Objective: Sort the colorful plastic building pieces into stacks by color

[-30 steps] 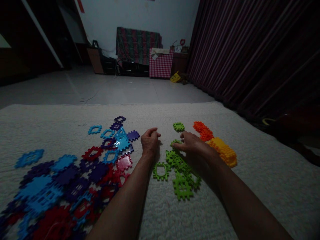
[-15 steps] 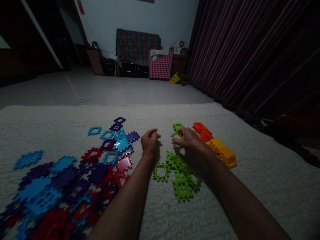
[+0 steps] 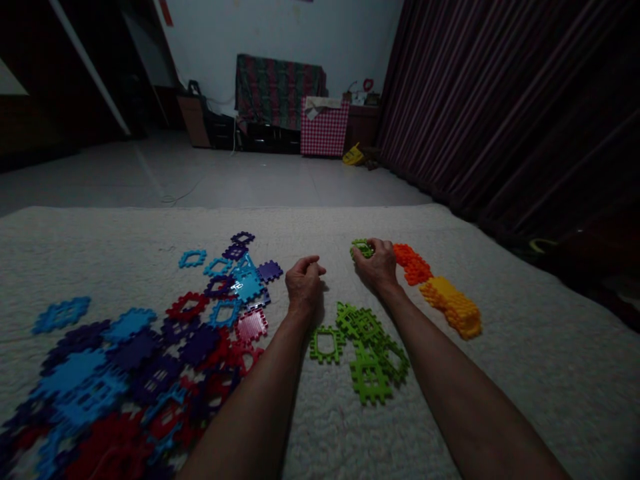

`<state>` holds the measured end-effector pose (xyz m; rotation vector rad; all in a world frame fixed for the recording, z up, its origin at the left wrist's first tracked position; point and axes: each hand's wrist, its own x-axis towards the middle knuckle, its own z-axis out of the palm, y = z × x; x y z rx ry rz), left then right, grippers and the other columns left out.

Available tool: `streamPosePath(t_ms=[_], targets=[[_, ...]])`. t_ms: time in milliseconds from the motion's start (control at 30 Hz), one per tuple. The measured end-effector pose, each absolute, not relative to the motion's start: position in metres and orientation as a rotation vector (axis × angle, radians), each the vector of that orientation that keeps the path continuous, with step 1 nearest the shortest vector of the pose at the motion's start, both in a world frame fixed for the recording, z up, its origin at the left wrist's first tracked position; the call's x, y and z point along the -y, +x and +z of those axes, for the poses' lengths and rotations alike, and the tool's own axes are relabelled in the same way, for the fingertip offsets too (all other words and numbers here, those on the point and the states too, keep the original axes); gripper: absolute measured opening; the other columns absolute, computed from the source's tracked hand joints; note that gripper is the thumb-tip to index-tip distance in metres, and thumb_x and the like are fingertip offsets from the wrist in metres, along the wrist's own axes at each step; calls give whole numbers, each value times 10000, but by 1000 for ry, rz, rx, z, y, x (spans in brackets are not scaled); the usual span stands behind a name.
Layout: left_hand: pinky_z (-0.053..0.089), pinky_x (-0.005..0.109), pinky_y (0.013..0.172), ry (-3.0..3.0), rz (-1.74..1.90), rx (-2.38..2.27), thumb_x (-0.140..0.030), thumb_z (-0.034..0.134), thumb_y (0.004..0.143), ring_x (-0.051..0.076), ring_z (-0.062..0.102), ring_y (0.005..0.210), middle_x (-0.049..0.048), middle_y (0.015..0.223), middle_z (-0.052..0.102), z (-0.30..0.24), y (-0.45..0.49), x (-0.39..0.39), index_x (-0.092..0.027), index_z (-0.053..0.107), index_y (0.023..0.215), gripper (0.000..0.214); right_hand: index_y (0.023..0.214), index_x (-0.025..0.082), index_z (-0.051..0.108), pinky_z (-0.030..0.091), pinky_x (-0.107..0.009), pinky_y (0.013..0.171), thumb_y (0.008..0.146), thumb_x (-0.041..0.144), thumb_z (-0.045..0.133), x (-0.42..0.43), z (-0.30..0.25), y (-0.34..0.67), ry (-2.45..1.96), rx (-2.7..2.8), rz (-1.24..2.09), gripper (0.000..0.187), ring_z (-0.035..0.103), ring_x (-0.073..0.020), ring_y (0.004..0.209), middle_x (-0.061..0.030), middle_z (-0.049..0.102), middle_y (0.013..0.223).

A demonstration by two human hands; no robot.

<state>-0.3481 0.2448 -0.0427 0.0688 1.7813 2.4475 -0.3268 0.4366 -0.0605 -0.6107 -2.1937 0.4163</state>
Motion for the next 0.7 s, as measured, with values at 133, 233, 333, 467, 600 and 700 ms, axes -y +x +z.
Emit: streamPosePath(t_ms=[133, 233, 333, 467, 600, 700], targets=[[439, 225, 416, 46, 2446, -1744, -285, 608, 605, 79, 476, 433, 1, 638, 628, -40, -346, -245, -122, 714, 920, 369, 993, 154, 679, 471, -408, 929, 755, 444, 658, -435, -60, -330, -624, 2208, 419, 376, 570, -291, 1000, -141, 606, 999], [437, 224, 404, 52, 2442, -1747, -279, 594, 607, 79, 475, 425, -3, 641, 628, -41, -346, -245, -121, 709, 931, 378, 996, 160, 670, 474, -410, 919, 757, 452, 659, -434, -60, -331, -664, 2234, 428, 377, 566, -292, 1011, -141, 595, 1021], [438, 221, 408, 52, 2437, -1757, -280, 602, 611, 77, 476, 431, -1, 647, 632, -43, -348, -245, -126, 716, 935, 376, 1030, 162, 651, 470, -418, 929, 766, 466, 651, -432, -57, -328, -688, 2246, 440, 403, 553, -294, 1049, -147, 574, 1077], [438, 226, 413, 32, 2445, -1742, -299, 639, 608, 77, 474, 435, 1, 647, 634, -45, -350, -245, -134, 723, 932, 373, 1107, 152, 622, 436, -425, 996, 807, 375, 609, -424, -46, -321, -551, 2213, 443, 374, 510, -292, 1148, -168, 559, 1154], [436, 220, 415, 21, 2460, -1721, -287, 635, 595, 76, 479, 430, -5, 637, 631, -44, -350, -246, -134, 718, 921, 369, 984, 187, 661, 464, -363, 931, 842, 233, 508, -410, -38, -306, -371, 2348, 563, 214, 588, -228, 977, -102, 642, 1010], [431, 218, 412, 15, 2475, -1702, -279, 618, 595, 78, 477, 426, -10, 636, 631, -46, -350, -246, -139, 715, 930, 376, 868, 206, 675, 489, -317, 827, 823, 204, 509, -400, -30, -287, -359, 2547, 732, 172, 626, -189, 842, -45, 685, 880]])
